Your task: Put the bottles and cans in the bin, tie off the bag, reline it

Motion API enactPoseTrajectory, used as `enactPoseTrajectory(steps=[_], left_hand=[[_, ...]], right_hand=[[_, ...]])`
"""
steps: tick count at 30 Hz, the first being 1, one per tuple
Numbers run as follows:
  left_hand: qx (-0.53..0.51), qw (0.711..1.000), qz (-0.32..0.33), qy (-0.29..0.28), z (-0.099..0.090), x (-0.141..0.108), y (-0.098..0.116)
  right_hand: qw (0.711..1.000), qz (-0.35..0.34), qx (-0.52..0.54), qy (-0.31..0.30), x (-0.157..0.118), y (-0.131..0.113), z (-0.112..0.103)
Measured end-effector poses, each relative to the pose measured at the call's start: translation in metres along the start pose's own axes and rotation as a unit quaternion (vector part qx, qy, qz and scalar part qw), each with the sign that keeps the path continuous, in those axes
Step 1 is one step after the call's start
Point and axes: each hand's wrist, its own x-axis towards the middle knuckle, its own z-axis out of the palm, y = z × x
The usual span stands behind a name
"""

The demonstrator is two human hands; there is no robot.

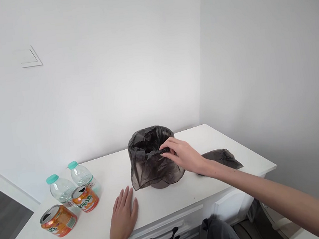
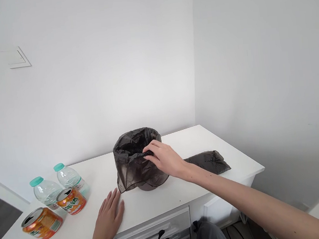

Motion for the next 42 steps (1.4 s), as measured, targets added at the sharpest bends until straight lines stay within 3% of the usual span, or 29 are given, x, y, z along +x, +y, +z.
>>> enactPoseTrajectory(steps=[2, 4, 7, 8, 10, 13, 16, 18, 22, 25, 28, 30, 31, 33, 35, 36, 38, 42], left_hand=[[-0.016, 1.0, 0.007, 0.005, -0.004, -0.004, 0.001], [-0.039, 0.999, 0.021, 0.021, -0.015, -0.01, 0.004], [-0.052, 0.994, 0.04, 0.085, -0.05, -0.018, 0.007], [-0.044, 0.991, 0.045, 0.115, -0.065, -0.017, 0.008], [-0.013, 0.983, 0.055, 0.177, -0.101, -0.006, 0.005], [0.059, 0.971, 0.016, 0.232, -0.153, 0.031, -0.009], [0.127, 0.968, -0.037, 0.215, -0.188, 0.075, -0.038], [0.164, 0.969, -0.053, 0.175, -0.199, 0.099, -0.062], [0.238, 0.967, -0.078, 0.046, -0.198, 0.129, -0.099], [0.251, 0.966, -0.063, 0.007, -0.193, 0.138, -0.102], [0.243, 0.969, -0.045, 0.023, -0.203, 0.142, -0.078], [0.22, 0.973, -0.033, 0.067, -0.225, 0.141, -0.044], [0.206, 0.973, -0.031, 0.103, -0.24, 0.138, -0.023], [0.089, 0.966, -0.043, 0.239, -0.272, 0.13, 0.025], [-0.001, 0.925, -0.05, 0.377, -0.3, 0.12, 0.071], [-0.028, 0.915, -0.045, 0.399, -0.31, 0.116, 0.09], [-0.062, 0.921, -0.016, 0.384, -0.318, 0.115, 0.117], [-0.141, 0.965, 0.078, 0.205, -0.295, 0.136, 0.132]], right_hand=[[1.0, -0.01, 0.022, 0.01, -0.008, -0.004, 0.002], [0.997, 0.003, 0.038, 0.066, -0.025, -0.003, 0.007], [0.975, 0.102, 0.069, 0.183, -0.064, 0.015, 0.026], [0.967, 0.15, 0.089, 0.186, -0.078, 0.025, 0.035], [0.958, 0.227, 0.142, 0.103, -0.102, 0.049, 0.055], [0.947, 0.268, 0.178, 0.011, -0.122, 0.083, 0.084], [0.942, 0.287, 0.175, 0.004, -0.122, 0.101, 0.102], [0.941, 0.294, 0.17, 0.012, -0.119, 0.106, 0.108], [0.942, 0.297, 0.159, 0.014, -0.117, 0.11, 0.111], [0.944, 0.294, 0.15, 0.012, -0.12, 0.112, 0.112], [0.946, 0.291, 0.144, 0.014, -0.12, 0.112, 0.113], [0.947, 0.289, 0.141, 0.015, -0.119, 0.112, 0.113], [0.947, 0.288, 0.14, 0.015, -0.118, 0.112, 0.113], [0.948, 0.288, 0.137, 0.016, -0.117, 0.112, 0.113], [0.948, 0.287, 0.134, 0.018, -0.117, 0.111, 0.113], [0.949, 0.287, 0.133, 0.018, -0.117, 0.111, 0.113], [0.949, 0.286, 0.132, 0.017, -0.116, 0.111, 0.112], [0.949, 0.285, 0.131, 0.019, -0.116, 0.109, 0.112]])
